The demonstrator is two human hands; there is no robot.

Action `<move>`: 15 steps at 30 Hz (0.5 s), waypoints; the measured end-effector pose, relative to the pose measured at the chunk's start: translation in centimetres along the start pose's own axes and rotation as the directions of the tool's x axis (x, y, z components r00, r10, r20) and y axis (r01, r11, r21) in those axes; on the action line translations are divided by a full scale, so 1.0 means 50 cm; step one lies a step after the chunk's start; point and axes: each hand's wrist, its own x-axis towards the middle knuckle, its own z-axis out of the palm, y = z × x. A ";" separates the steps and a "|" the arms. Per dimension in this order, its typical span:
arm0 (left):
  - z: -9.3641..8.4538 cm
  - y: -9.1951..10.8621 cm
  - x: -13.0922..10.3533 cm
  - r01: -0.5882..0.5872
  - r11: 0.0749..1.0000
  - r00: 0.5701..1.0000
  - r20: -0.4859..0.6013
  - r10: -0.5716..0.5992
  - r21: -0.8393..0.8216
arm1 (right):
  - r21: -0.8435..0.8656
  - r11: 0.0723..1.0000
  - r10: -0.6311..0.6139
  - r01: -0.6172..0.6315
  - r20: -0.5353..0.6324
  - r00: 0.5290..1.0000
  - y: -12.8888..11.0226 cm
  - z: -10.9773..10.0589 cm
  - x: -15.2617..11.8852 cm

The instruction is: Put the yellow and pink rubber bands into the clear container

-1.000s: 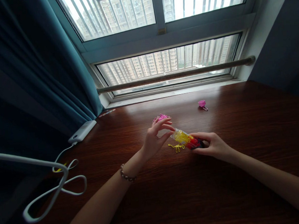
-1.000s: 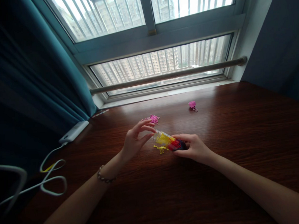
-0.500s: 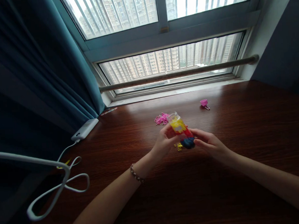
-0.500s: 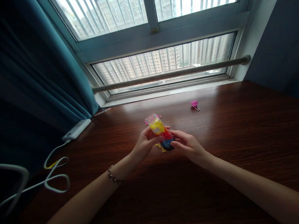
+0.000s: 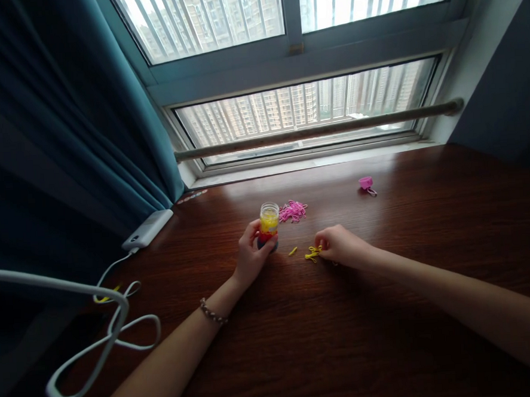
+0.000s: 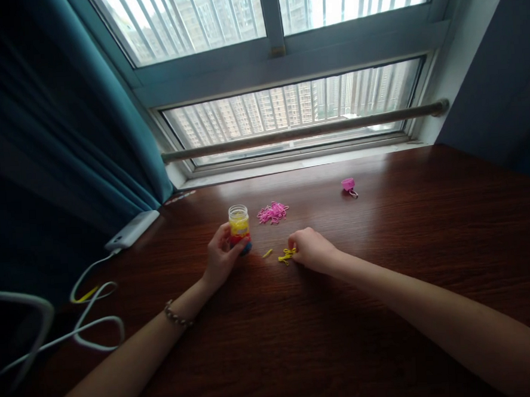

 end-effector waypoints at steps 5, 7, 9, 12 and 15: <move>0.001 -0.004 -0.002 -0.015 0.996 0.999 0.051 0.011 0.091 | 0.084 0.996 -0.014 0.015 -0.010 1.000 0.009 0.001 0.012; 0.002 -0.005 0.000 -0.011 0.996 1.000 0.019 0.010 0.091 | 0.141 0.988 -0.055 0.064 -0.063 0.996 0.013 0.002 0.009; 0.003 -0.005 0.003 0.000 0.997 0.999 -0.037 0.003 0.083 | 0.194 0.973 -0.104 0.127 -0.127 0.986 0.012 0.002 0.008; 0.005 -0.007 0.007 0.024 0.998 0.994 -0.103 -0.019 0.051 | 0.197 0.951 -0.215 0.237 -0.125 0.968 -0.004 -0.004 0.015; 0.007 -0.008 0.009 0.039 0.999 0.993 -0.114 -0.038 0.009 | 0.128 0.942 -0.303 0.311 -0.082 0.950 -0.032 -0.011 0.037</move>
